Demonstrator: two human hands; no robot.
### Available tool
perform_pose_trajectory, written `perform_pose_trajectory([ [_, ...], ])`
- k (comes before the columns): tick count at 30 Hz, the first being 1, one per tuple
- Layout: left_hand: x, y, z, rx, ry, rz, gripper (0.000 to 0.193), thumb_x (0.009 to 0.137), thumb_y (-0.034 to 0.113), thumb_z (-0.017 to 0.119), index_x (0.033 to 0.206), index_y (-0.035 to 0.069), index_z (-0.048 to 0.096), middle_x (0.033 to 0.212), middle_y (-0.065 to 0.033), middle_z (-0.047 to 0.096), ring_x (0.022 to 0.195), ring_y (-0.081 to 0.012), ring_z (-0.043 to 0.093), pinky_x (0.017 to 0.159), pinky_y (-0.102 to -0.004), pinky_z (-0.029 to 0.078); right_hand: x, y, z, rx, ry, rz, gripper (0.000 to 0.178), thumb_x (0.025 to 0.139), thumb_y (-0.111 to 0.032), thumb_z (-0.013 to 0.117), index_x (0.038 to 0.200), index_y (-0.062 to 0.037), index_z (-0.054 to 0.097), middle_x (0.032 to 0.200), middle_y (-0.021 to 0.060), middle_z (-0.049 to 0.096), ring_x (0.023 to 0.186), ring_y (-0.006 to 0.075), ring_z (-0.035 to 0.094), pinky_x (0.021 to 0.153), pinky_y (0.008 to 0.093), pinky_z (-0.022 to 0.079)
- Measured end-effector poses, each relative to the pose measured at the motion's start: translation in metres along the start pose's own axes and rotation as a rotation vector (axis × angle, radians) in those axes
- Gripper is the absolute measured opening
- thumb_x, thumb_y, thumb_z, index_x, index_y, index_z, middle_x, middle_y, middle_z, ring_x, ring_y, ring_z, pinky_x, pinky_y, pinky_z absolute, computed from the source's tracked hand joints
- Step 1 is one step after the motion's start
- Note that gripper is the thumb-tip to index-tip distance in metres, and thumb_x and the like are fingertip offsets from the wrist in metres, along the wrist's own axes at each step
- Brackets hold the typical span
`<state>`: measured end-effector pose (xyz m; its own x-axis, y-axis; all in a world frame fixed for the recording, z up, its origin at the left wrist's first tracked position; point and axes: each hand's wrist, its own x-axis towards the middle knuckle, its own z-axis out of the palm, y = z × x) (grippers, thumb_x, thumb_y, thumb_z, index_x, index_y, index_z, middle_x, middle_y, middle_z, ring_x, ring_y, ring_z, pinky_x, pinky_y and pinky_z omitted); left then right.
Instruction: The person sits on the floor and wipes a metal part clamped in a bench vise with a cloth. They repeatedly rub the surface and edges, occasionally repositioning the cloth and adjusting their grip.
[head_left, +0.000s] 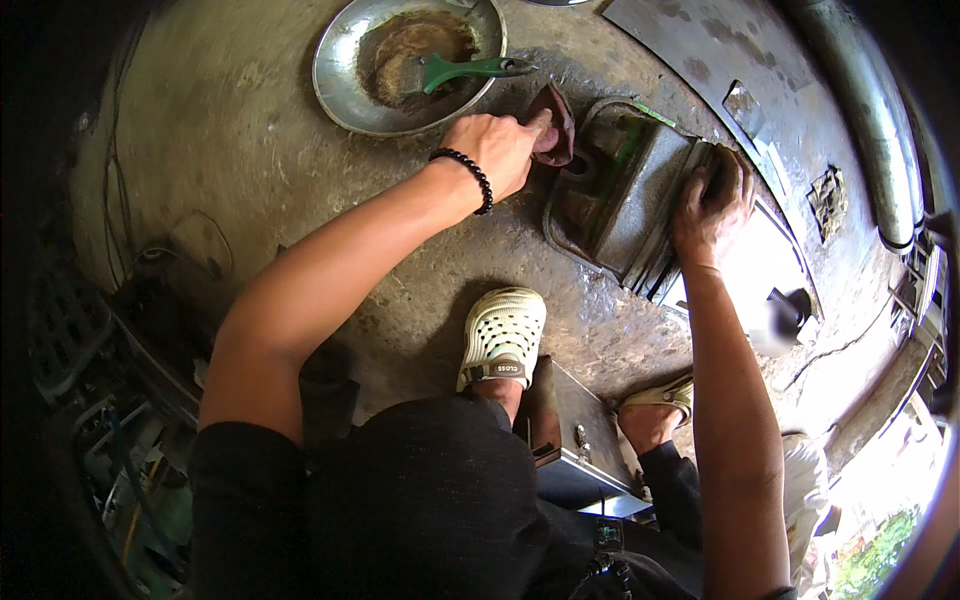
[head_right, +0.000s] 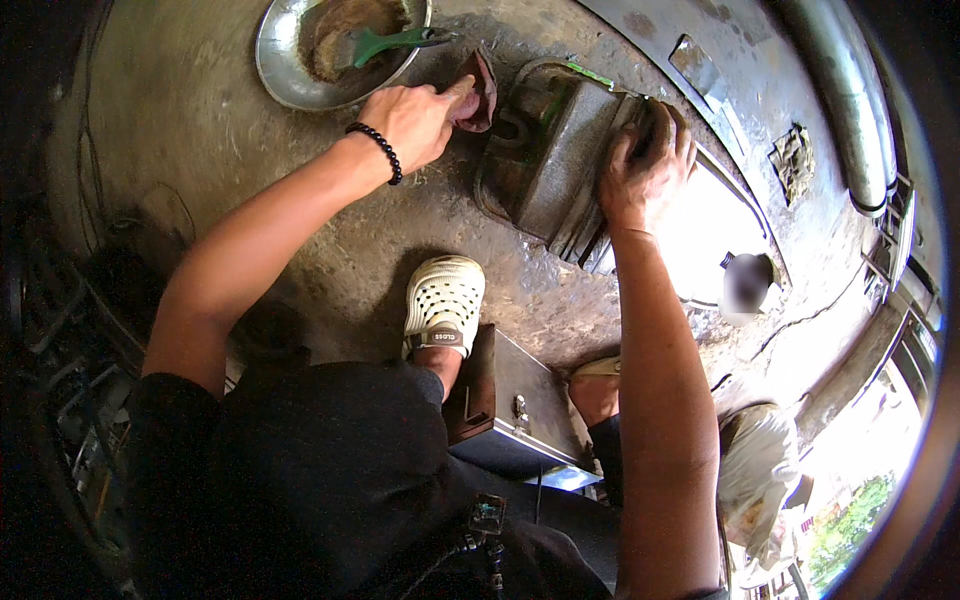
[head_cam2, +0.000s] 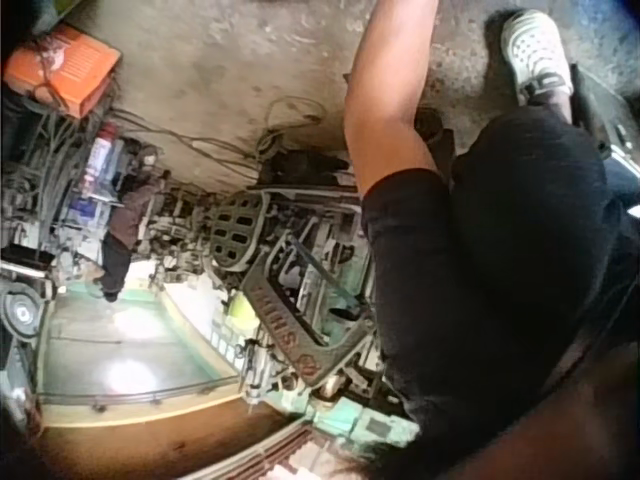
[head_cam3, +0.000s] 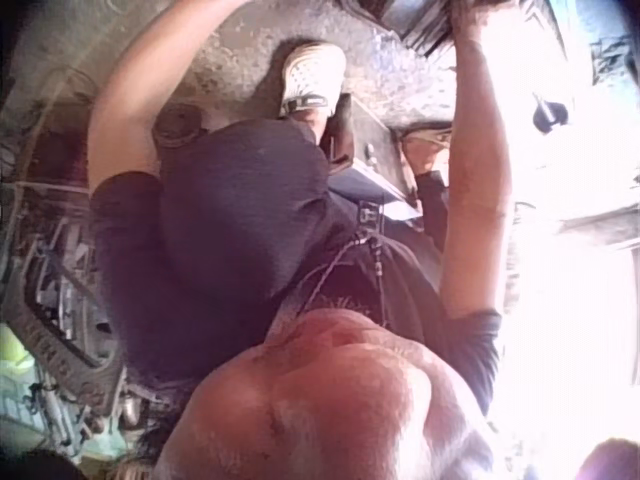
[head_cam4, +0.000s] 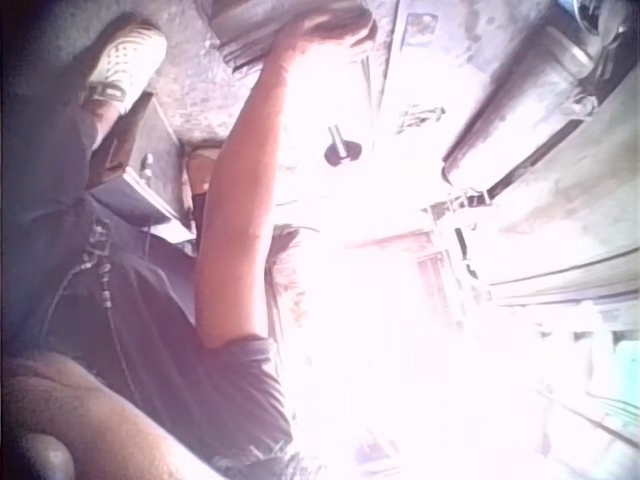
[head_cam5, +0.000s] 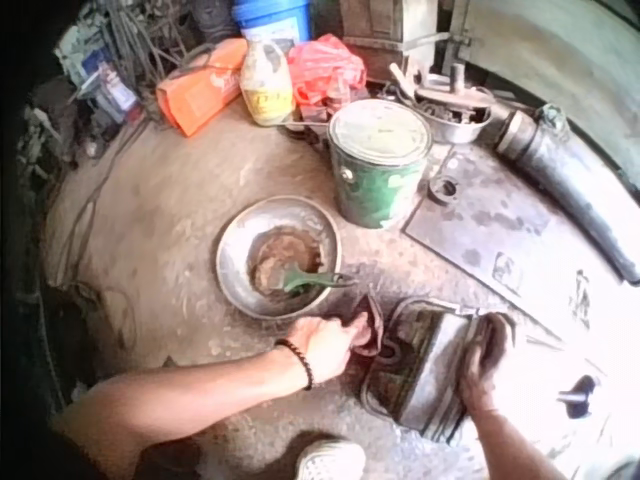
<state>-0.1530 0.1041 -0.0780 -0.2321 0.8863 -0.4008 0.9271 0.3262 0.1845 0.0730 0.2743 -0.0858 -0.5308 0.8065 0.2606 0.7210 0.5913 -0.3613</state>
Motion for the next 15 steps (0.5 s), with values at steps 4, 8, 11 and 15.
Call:
perform_pose_trajectory([
  [4,0.002,0.014,0.007,-0.087,0.058,0.223,0.040,0.087,0.018,0.062,0.127,0.016,0.065,0.101,-0.0185,0.063,0.077,-0.0344,0.070,0.068,-0.0452,0.061,0.000,0.000,-0.001,-0.003,0.010,-0.008,0.041,0.083,-0.022,0.059,0.122,-0.0094,0.064,0.125,0.0129,0.061,0.120,0.0336,0.054,0.105,0.0451,0.039],
  [8,0.022,0.032,0.023,0.088,-0.042,0.288,0.035,0.090,0.013,0.059,0.124,0.013,0.067,0.105,-0.0196,0.065,0.082,-0.0343,0.071,0.069,-0.0451,0.060,0.000,0.000,0.000,0.007,0.014,-0.010,0.041,0.083,-0.021,0.059,0.121,-0.0089,0.064,0.125,0.0129,0.061,0.119,0.0334,0.054,0.104,0.0450,0.039],
  [11,0.034,0.036,0.030,0.196,-0.137,0.277,0.037,0.090,0.012,0.057,0.125,0.014,0.067,0.110,-0.0213,0.066,0.089,-0.0339,0.072,0.073,-0.0444,0.060,0.000,0.001,0.001,0.004,0.013,-0.012,0.040,0.083,-0.021,0.059,0.121,-0.0088,0.064,0.125,0.0130,0.061,0.119,0.0334,0.055,0.104,0.0450,0.039],
  [15,0.042,0.035,0.027,0.314,-0.200,0.333,0.027,0.091,0.014,0.055,0.110,0.011,0.074,0.107,-0.0155,0.070,0.093,-0.0297,0.072,0.076,-0.0426,0.059,0.001,-0.001,-0.001,0.006,0.013,-0.009,0.040,0.083,-0.022,0.059,0.121,-0.0092,0.064,0.124,0.0133,0.061,0.119,0.0334,0.055,0.104,0.0449,0.039],
])
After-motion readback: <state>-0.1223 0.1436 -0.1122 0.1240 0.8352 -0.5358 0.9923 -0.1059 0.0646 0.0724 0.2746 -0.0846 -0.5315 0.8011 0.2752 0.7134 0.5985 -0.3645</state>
